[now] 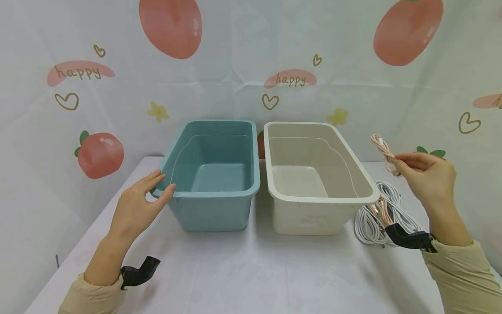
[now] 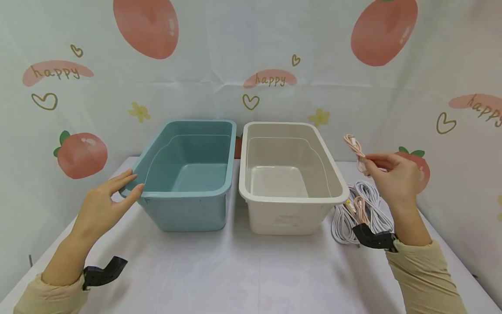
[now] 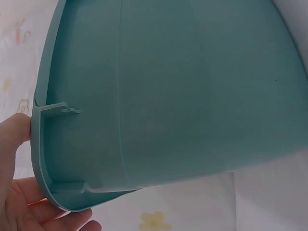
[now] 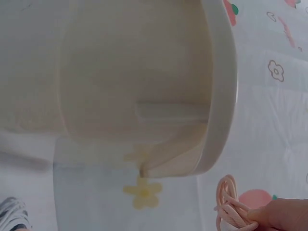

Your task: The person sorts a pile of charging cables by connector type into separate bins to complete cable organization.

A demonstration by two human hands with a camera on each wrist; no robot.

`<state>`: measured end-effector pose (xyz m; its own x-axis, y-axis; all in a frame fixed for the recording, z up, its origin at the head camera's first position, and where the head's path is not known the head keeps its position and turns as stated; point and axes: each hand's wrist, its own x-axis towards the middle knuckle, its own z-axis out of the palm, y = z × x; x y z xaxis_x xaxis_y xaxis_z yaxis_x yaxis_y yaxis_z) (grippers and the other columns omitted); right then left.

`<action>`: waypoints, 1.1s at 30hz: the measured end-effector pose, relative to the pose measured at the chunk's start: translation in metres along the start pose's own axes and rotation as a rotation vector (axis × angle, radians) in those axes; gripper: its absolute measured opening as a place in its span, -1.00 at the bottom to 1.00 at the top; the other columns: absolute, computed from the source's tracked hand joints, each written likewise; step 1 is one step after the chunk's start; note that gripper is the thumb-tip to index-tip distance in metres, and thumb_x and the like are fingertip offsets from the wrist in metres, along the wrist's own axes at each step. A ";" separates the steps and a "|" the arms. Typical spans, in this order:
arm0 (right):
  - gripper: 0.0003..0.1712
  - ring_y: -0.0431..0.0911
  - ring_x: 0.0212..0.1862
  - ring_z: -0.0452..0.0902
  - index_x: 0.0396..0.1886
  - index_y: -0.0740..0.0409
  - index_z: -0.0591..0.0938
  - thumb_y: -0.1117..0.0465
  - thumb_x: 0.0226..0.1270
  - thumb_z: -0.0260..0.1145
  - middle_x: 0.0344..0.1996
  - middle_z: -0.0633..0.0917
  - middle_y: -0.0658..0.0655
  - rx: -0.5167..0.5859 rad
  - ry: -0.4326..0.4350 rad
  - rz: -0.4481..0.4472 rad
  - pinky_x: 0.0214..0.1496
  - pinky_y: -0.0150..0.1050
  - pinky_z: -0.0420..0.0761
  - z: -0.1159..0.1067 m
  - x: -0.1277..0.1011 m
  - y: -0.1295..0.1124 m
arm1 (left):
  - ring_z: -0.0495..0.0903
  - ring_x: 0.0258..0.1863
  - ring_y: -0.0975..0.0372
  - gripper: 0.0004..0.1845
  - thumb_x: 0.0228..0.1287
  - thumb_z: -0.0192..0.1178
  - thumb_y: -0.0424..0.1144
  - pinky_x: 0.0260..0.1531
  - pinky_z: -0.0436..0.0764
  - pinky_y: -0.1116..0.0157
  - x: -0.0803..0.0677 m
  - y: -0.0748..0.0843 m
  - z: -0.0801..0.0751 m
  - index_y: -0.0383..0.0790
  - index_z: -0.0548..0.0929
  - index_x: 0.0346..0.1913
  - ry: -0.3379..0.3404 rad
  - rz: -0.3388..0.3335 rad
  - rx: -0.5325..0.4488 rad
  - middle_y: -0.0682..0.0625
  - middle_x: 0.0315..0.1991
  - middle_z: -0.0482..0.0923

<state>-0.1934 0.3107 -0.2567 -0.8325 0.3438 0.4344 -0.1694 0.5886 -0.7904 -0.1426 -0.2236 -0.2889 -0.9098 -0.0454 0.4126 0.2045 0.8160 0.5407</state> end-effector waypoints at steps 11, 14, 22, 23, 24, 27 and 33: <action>-0.71 -0.72 -0.57 0.44 -0.57 -0.55 0.57 0.06 0.12 0.38 -0.70 0.48 -0.67 -0.061 -0.004 0.015 -0.54 -0.73 0.35 0.005 0.008 -0.009 | 0.28 0.32 -0.15 -0.39 0.28 0.10 0.07 0.14 0.36 -0.20 0.003 0.004 0.004 -0.35 0.48 0.20 -0.011 0.004 -0.013 -0.23 0.30 0.35; -0.74 -0.70 -0.57 0.43 -0.55 -0.54 0.57 0.05 0.13 0.37 -0.70 0.48 -0.67 -0.070 -0.023 0.002 -0.60 -0.67 0.34 0.009 0.010 -0.012 | 0.29 0.32 -0.16 -0.39 0.28 0.11 0.06 0.14 0.36 -0.20 0.002 0.004 0.004 -0.36 0.48 0.20 -0.005 0.000 -0.011 -0.24 0.30 0.36; -0.86 -0.68 -0.44 0.39 -0.31 -0.12 0.74 0.03 0.15 0.34 -0.69 0.45 -0.71 -0.128 -0.022 -0.069 -0.67 -0.54 0.25 0.017 0.016 -0.019 | 0.29 0.32 -0.16 -0.39 0.28 0.10 0.06 0.14 0.35 -0.20 0.002 0.003 0.004 -0.36 0.47 0.21 -0.001 -0.005 -0.002 -0.24 0.30 0.35; -0.81 -0.67 -0.40 0.38 -0.28 -0.05 0.74 0.02 0.15 0.35 -0.69 0.44 -0.72 -0.130 -0.023 -0.072 -0.66 -0.53 0.24 0.018 0.016 -0.020 | 0.29 0.32 -0.16 -0.39 0.28 0.10 0.06 0.14 0.35 -0.20 0.002 0.003 0.005 -0.36 0.47 0.21 -0.001 -0.006 -0.001 -0.24 0.30 0.35; -0.78 -0.65 -0.37 0.37 -0.26 -0.01 0.74 0.02 0.15 0.35 -0.69 0.44 -0.72 -0.130 -0.024 -0.076 -0.65 -0.53 0.24 0.020 0.017 -0.021 | 0.28 0.32 -0.16 -0.39 0.28 0.10 0.06 0.14 0.35 -0.20 0.002 0.003 0.005 -0.35 0.47 0.21 -0.002 -0.008 0.000 -0.24 0.30 0.35; -0.83 -0.64 -0.32 0.36 -0.30 -0.07 0.74 0.03 0.15 0.35 -0.69 0.45 -0.71 -0.112 -0.035 -0.096 -0.62 -0.57 0.27 0.024 0.020 -0.025 | 0.28 0.32 -0.16 -0.38 0.28 0.10 0.07 0.14 0.35 -0.21 0.002 0.003 0.005 -0.35 0.46 0.22 -0.003 -0.013 0.001 -0.23 0.31 0.35; -0.92 -0.68 -0.39 0.44 -0.41 -0.12 0.75 0.17 0.11 0.38 -0.69 0.50 -0.65 -0.018 -0.035 -0.182 -0.49 -0.75 0.40 0.037 0.026 -0.035 | 0.28 0.32 -0.16 -0.38 0.28 0.10 0.07 0.14 0.35 -0.21 0.003 0.004 0.007 -0.34 0.46 0.22 0.002 -0.019 0.006 -0.23 0.31 0.34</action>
<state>-0.2287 0.2721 -0.2339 -0.8068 0.2051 0.5541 -0.3095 0.6520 -0.6921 -0.1469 -0.2166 -0.2910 -0.9128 -0.0625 0.4036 0.1845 0.8185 0.5440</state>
